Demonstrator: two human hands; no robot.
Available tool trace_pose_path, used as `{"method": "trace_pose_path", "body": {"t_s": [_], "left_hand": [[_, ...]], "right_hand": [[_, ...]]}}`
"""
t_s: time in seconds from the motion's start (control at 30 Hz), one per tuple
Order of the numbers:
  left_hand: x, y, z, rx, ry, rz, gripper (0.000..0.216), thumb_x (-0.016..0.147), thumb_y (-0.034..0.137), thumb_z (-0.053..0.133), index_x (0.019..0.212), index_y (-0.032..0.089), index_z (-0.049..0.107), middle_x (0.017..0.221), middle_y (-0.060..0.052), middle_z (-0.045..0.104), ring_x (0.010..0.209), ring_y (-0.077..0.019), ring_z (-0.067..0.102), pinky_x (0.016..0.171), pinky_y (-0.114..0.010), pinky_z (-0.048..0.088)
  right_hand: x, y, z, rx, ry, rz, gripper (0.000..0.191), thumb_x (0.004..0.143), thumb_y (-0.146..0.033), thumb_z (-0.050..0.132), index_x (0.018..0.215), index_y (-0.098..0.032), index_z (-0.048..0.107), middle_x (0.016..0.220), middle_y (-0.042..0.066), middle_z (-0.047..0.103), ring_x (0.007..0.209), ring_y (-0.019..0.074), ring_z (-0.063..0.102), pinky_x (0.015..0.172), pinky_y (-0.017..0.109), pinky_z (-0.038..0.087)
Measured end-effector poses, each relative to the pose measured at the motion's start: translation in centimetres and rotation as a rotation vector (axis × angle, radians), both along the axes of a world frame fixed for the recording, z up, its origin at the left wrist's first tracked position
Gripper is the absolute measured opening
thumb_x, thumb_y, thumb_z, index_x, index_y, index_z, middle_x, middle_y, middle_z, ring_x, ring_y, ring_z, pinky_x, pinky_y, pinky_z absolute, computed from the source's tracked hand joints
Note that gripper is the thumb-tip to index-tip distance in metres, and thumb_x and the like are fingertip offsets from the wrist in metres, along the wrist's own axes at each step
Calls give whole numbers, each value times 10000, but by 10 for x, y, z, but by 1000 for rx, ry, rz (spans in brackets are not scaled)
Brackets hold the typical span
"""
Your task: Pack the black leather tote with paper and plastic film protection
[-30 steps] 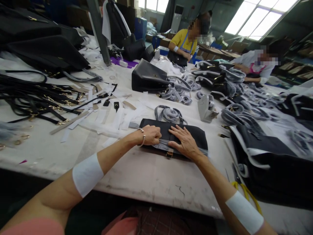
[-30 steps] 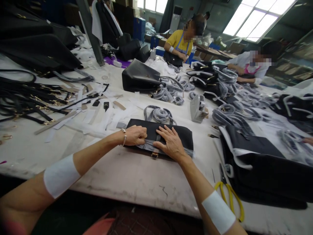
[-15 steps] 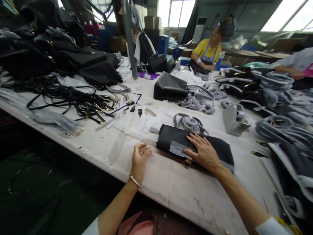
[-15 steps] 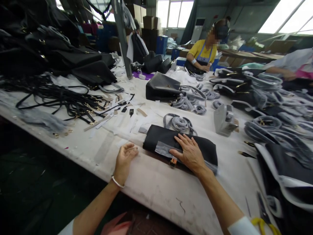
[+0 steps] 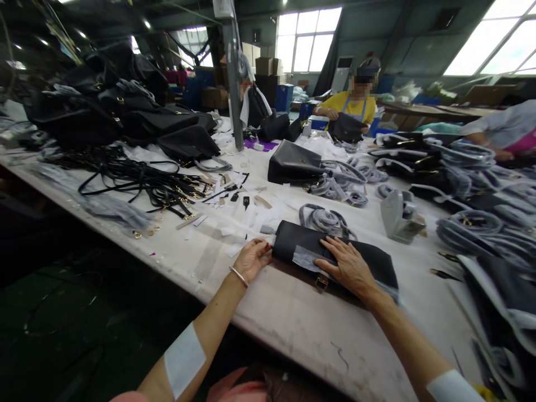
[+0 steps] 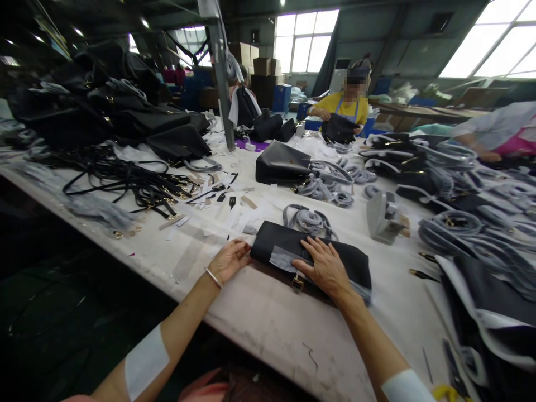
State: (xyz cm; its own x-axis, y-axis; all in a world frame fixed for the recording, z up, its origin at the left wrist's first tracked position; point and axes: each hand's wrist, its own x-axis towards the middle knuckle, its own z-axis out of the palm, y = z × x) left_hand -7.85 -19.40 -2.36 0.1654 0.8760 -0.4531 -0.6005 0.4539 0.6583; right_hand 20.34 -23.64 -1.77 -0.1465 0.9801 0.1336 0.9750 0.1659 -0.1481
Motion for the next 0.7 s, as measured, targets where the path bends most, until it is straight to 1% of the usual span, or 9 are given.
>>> {"method": "trace_pose_path", "body": {"t_s": [0.07,0.17,0.33,0.43,0.5,0.6,0.7], "left_hand": [[-1,1,0,13,25,-1,262,644,151,730,781,181,508,763,4,619,721,-146,613,650,-322,535],[3,6,-2,78,125,-15,276,589,198,756,767,165,548,748,-7,624,688,-144,606,622,-298,519],[17,13,-9,167,261,88,272,544,230,766,727,152,581,691,17,617,634,-109,576,600,-232,464],[23,13,-10,233,300,106,290,539,236,767,765,147,608,697,17,628,647,-113,575,624,-235,446],[24,11,-9,332,358,81,323,548,240,768,821,148,622,720,15,635,680,-119,578,664,-239,440],[23,9,-7,478,558,54,309,587,252,758,838,160,603,738,18,622,694,-126,566,681,-248,425],[23,8,-5,523,769,62,248,626,269,747,784,172,583,712,21,592,686,-136,549,684,-260,417]], "right_hand": [[1,1,-1,1,2,0,675,841,-677,433,1370,-261,477,1449,62,438,1361,270,347,1132,486,221],[2,1,-3,0,2,4,686,840,-682,431,1373,-253,474,1454,64,432,1362,264,346,1134,478,217],[0,1,-1,-2,8,3,684,839,-688,430,1366,-255,481,1450,47,439,1369,257,333,1138,473,211],[-1,0,1,-4,14,-1,670,843,-681,429,1366,-266,481,1449,45,441,1370,259,332,1137,477,216],[-1,0,2,-9,20,1,664,844,-678,427,1367,-273,479,1451,41,438,1371,260,329,1137,479,217],[-1,0,3,-16,18,1,673,848,-679,420,1368,-257,478,1456,47,431,1374,255,324,1140,477,210],[-1,0,3,-15,21,1,678,850,-682,414,1366,-248,481,1455,58,431,1372,258,328,1137,482,208]]}}
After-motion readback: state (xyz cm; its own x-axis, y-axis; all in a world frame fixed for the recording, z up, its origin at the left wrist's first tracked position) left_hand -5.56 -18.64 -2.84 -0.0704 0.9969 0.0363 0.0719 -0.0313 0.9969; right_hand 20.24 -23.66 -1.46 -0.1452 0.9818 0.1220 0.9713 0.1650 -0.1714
